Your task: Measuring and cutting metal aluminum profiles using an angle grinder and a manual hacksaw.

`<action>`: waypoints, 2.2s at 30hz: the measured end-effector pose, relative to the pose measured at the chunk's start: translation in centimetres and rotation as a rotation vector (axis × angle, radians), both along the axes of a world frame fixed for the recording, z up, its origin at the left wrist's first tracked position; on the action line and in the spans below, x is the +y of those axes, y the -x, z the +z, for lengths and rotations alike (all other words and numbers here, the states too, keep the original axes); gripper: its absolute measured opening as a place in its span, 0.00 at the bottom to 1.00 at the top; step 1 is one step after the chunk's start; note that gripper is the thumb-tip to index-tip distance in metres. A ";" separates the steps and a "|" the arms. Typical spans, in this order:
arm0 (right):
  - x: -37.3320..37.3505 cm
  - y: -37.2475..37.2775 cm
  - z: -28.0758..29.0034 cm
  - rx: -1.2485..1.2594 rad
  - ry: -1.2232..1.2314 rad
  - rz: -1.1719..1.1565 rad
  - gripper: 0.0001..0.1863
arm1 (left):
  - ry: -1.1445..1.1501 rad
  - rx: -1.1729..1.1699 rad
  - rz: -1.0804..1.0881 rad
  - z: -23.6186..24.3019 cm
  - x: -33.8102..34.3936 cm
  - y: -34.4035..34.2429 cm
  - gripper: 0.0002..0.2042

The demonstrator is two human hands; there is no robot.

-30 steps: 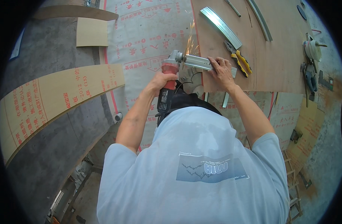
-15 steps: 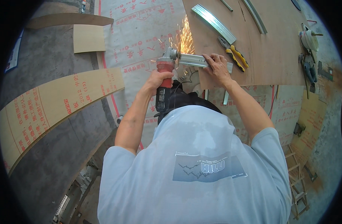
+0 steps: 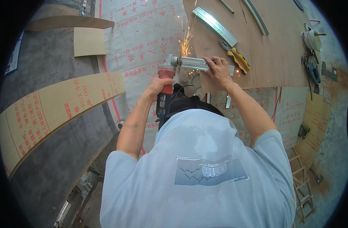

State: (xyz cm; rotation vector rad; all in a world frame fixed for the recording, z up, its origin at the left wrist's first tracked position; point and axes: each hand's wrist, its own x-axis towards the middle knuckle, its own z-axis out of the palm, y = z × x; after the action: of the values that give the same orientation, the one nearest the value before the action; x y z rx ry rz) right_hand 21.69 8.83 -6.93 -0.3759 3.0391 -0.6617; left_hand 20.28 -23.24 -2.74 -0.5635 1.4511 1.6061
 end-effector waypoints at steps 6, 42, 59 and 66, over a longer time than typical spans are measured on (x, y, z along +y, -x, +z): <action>0.0 -0.1 0.1 0.009 -0.016 0.016 0.36 | -0.087 -0.025 0.032 1.0 -0.7 0.7 0.15; -2.6 1.1 4.0 -0.325 -0.020 -0.004 0.06 | -0.352 -0.394 0.403 0.1 4.5 3.4 0.26; 0.1 -0.5 7.2 -0.383 0.640 -0.854 0.12 | -0.428 -0.144 0.440 8.1 0.8 3.2 0.21; 3.8 -1.3 5.1 -0.568 1.780 -1.135 0.23 | -0.434 -0.167 0.456 5.0 -0.6 4.5 0.23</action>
State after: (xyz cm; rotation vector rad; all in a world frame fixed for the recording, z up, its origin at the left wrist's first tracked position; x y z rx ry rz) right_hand 23.03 12.64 -1.82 1.3393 1.0648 -2.5350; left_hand 15.78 -23.86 2.28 -0.7846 0.8446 2.0968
